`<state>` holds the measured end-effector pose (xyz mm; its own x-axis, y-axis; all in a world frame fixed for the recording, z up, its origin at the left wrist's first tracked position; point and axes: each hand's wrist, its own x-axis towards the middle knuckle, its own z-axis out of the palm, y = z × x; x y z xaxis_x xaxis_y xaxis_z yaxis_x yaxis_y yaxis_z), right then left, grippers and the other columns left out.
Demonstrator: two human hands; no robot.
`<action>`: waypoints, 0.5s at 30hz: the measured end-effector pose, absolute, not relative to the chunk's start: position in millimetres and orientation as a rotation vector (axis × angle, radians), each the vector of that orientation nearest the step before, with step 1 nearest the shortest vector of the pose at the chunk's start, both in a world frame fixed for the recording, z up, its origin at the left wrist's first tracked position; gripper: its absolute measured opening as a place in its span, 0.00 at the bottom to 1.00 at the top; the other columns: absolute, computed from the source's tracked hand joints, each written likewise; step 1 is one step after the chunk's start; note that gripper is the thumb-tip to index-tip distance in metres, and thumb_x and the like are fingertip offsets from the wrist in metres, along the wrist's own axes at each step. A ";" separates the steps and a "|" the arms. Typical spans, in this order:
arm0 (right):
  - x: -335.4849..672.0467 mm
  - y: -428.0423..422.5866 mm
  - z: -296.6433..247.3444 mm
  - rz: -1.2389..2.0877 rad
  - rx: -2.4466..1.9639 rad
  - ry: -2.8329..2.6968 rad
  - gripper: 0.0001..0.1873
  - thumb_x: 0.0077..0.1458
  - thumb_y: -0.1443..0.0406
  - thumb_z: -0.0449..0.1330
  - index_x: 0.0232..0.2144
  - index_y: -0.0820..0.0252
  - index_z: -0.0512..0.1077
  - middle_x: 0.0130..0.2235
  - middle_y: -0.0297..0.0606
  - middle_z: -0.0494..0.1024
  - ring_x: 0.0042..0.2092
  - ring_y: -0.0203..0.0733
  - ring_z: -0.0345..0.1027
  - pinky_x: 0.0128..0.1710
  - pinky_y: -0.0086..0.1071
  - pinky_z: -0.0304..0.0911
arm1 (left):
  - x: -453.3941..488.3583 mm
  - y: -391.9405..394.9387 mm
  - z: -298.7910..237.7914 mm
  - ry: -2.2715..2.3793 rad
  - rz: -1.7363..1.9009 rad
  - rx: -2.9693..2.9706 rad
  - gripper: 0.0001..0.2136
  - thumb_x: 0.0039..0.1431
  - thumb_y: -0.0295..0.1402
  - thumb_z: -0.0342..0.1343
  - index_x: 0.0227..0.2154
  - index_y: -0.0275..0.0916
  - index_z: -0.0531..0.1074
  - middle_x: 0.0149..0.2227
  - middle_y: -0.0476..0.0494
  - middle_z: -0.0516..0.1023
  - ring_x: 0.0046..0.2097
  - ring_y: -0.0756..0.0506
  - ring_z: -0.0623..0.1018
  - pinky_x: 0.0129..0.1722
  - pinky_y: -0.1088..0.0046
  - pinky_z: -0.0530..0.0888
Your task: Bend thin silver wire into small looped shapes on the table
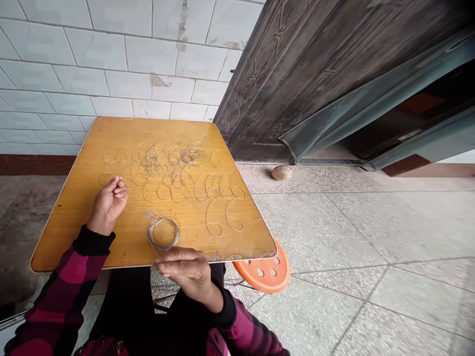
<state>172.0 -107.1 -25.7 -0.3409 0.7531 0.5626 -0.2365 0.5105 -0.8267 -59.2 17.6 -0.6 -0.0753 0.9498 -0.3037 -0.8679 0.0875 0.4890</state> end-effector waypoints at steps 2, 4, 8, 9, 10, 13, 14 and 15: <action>173.0 -105.9 -25.3 1.180 -0.497 -1.441 0.17 0.53 0.70 0.64 0.42 0.44 0.78 0.37 0.36 0.82 0.35 0.41 0.78 0.34 0.34 0.76 | -64.0 19.2 0.6 0.644 1.534 0.130 0.13 0.66 0.22 0.43 0.27 0.32 0.68 0.22 0.50 0.68 0.19 0.60 0.67 0.17 0.90 0.64; 173.9 -100.3 -25.2 1.257 -0.525 -1.252 0.11 0.53 0.67 0.65 0.39 0.45 0.79 0.34 0.36 0.82 0.32 0.41 0.78 0.31 0.34 0.76 | -65.1 19.3 1.6 0.645 1.560 0.127 0.12 0.64 0.22 0.45 0.26 0.33 0.68 0.23 0.49 0.70 0.22 0.59 0.69 0.20 0.90 0.66; 172.4 -77.5 -21.7 1.354 -0.600 -0.870 0.06 0.45 0.62 0.70 0.31 0.48 0.81 0.32 0.35 0.82 0.30 0.39 0.77 0.29 0.31 0.76 | -49.3 10.2 1.7 0.705 1.563 0.356 0.04 0.56 0.22 0.56 0.27 0.33 0.71 0.26 0.49 0.73 0.24 0.58 0.70 0.22 0.88 0.68; 171.1 -70.9 -20.4 1.393 -0.621 -0.783 0.07 0.43 0.61 0.72 0.29 0.50 0.81 0.32 0.35 0.82 0.31 0.38 0.78 0.29 0.30 0.76 | -42.4 6.0 1.3 0.726 1.518 0.461 0.02 0.53 0.22 0.59 0.28 0.33 0.72 0.28 0.48 0.74 0.25 0.57 0.71 0.22 0.87 0.68; 169.5 -64.8 -19.3 1.437 -0.640 -0.703 0.08 0.41 0.61 0.73 0.28 0.51 0.80 0.32 0.35 0.83 0.31 0.37 0.78 0.30 0.28 0.76 | -35.1 1.6 0.9 0.749 1.422 0.571 0.04 0.50 0.23 0.61 0.30 0.33 0.73 0.30 0.47 0.75 0.26 0.57 0.72 0.23 0.86 0.69; 163.1 -51.9 -19.8 1.558 -0.676 -0.543 0.12 0.38 0.62 0.74 0.28 0.55 0.80 0.32 0.36 0.83 0.32 0.37 0.78 0.33 0.26 0.76 | -17.6 -9.9 -0.6 0.770 1.191 0.743 0.11 0.46 0.27 0.66 0.34 0.33 0.75 0.36 0.41 0.78 0.30 0.53 0.75 0.25 0.82 0.71; 160.6 -49.9 -21.4 1.591 -0.684 -0.517 0.12 0.38 0.63 0.74 0.29 0.56 0.80 0.32 0.36 0.83 0.33 0.37 0.78 0.33 0.26 0.76 | -14.3 -12.2 -1.0 0.770 1.175 0.751 0.12 0.45 0.28 0.67 0.34 0.33 0.75 0.37 0.41 0.78 0.30 0.53 0.75 0.25 0.81 0.71; 158.2 -48.9 -23.6 1.619 -0.687 -0.504 0.13 0.38 0.63 0.74 0.29 0.57 0.79 0.32 0.36 0.83 0.33 0.37 0.78 0.34 0.27 0.76 | -12.3 -13.5 -1.3 0.772 1.185 0.744 0.11 0.45 0.29 0.67 0.34 0.33 0.75 0.36 0.41 0.79 0.30 0.53 0.75 0.26 0.81 0.71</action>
